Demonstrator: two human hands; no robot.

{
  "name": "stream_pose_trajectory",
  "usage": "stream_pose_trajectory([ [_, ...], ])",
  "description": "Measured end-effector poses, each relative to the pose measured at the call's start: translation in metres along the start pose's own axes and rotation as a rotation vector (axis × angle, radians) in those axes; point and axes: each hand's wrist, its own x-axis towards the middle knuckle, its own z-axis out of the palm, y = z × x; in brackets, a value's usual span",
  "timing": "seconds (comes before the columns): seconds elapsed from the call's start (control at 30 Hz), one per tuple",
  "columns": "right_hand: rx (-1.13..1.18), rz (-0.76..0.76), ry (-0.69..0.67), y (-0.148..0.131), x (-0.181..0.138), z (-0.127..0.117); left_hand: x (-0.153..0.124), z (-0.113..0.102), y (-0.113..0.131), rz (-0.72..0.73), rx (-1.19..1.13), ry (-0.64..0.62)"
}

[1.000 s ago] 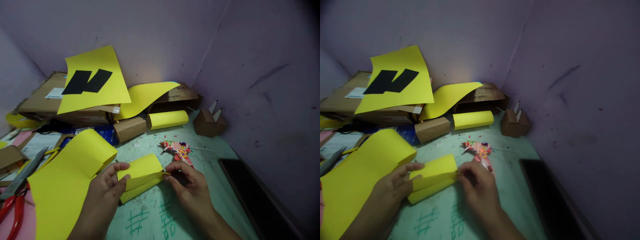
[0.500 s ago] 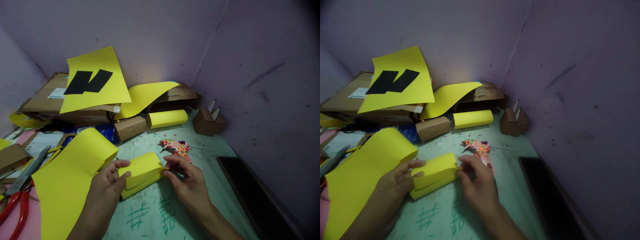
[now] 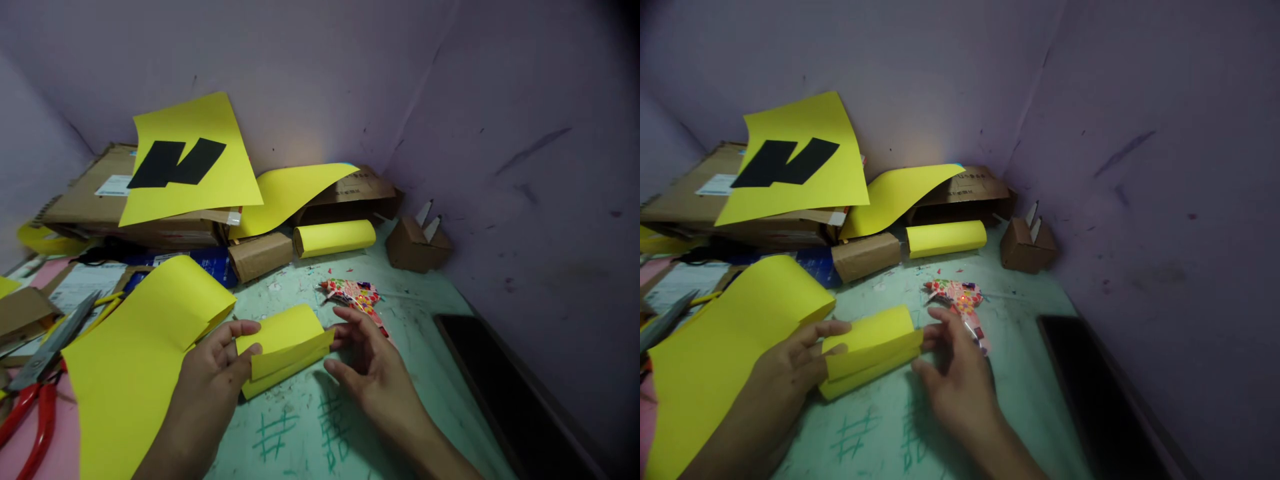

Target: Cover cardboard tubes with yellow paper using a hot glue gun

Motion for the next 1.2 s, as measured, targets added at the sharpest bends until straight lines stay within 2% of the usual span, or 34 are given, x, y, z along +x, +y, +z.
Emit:
stream_pose_trajectory([
  [0.3,0.101,0.102,-0.001,0.006,0.004,0.004,-0.003,0.004,0.003,-0.004,-0.136,0.025],
  [0.43,0.149,0.106,-0.004,0.005,0.004,0.003,-0.002,-0.003,0.003,-0.005,-0.026,-0.039],
  [0.6,0.186,0.089,-0.073,0.005,0.005,0.002,0.008,-0.027,0.008,0.124,0.263,-0.147],
  [0.73,0.203,0.026,-0.150,0.004,0.005,-0.001,0.015,-0.042,0.027,0.386,0.518,0.076],
  [0.77,0.192,-0.007,-0.184,0.003,0.005,-0.002,0.015,-0.043,0.032,0.441,0.531,0.090],
  [0.83,0.135,-0.099,-0.247,0.001,0.003,-0.005,0.016,-0.041,0.040,0.496,0.516,0.009],
  [0.97,-0.024,-0.274,-0.316,-0.007,-0.003,-0.012,0.009,-0.029,0.043,0.553,0.486,-0.237],
  [1.07,-0.002,-0.318,-0.369,-0.011,-0.008,-0.015,0.000,-0.024,0.038,0.540,0.453,-0.427],
  [1.2,0.092,-0.332,-0.386,-0.015,-0.012,-0.013,-0.010,-0.022,0.034,0.486,0.407,-0.565],
])
